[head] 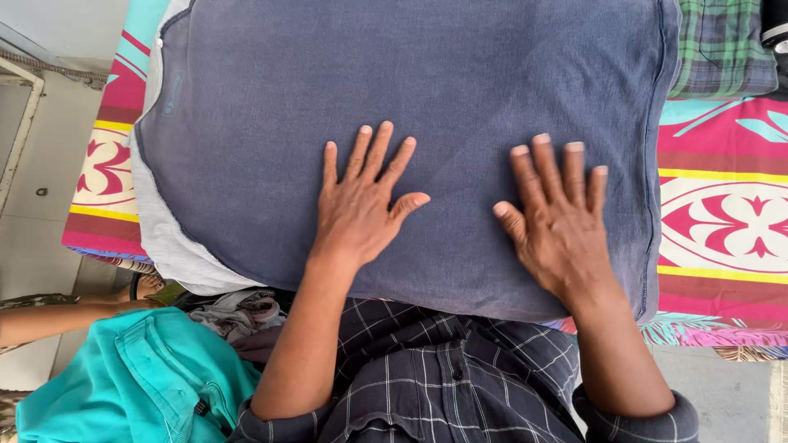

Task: The person smooths a dark blue t-shirt on a bed, then folds it in half and rolls it tightly into a bundle. They briefly unfold the shirt to smooth it again before refolding it.

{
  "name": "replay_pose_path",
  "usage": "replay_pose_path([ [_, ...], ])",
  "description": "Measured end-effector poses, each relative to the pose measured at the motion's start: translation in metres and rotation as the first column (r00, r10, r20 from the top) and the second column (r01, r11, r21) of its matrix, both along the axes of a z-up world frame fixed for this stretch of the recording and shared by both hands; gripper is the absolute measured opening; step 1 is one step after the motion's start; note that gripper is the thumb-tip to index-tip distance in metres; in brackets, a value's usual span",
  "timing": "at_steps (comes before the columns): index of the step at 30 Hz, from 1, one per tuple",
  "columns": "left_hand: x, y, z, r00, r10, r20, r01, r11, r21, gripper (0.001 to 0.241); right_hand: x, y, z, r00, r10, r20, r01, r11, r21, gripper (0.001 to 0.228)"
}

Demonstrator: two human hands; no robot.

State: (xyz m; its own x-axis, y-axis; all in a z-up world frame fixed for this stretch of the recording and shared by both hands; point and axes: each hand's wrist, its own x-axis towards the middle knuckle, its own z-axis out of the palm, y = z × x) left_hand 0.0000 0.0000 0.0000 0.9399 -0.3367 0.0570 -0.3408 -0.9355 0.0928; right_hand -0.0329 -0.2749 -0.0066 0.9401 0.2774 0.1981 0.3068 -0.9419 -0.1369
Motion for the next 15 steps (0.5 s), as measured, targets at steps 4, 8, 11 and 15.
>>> replay_pose_path([
  [4,0.014,0.028,0.037,0.950,0.133,-0.282,-0.124,0.991,0.049,0.078,-0.003,-0.005,-0.002,0.998,0.035,0.045,-0.030,0.994,-0.106,0.071],
  [8,0.027,0.080,0.037,0.890,0.351,-0.291,-0.349,0.935,0.059,0.073,0.004,-0.030,-0.013,0.987,-0.092,0.133,0.107,0.988,-0.109,0.072],
  [11,0.033,0.112,0.020,0.895,0.394,-0.212,-0.395,0.918,0.037,0.073,0.002,-0.032,-0.014,0.977,-0.127,0.170,0.150,0.980,-0.127,0.075],
  [15,0.038,0.130,0.015,0.862,0.473,-0.181,-0.475,0.879,0.036,0.075,-0.004,-0.018,0.005,0.996,-0.064,0.056,0.068,0.995,-0.069,0.072],
])
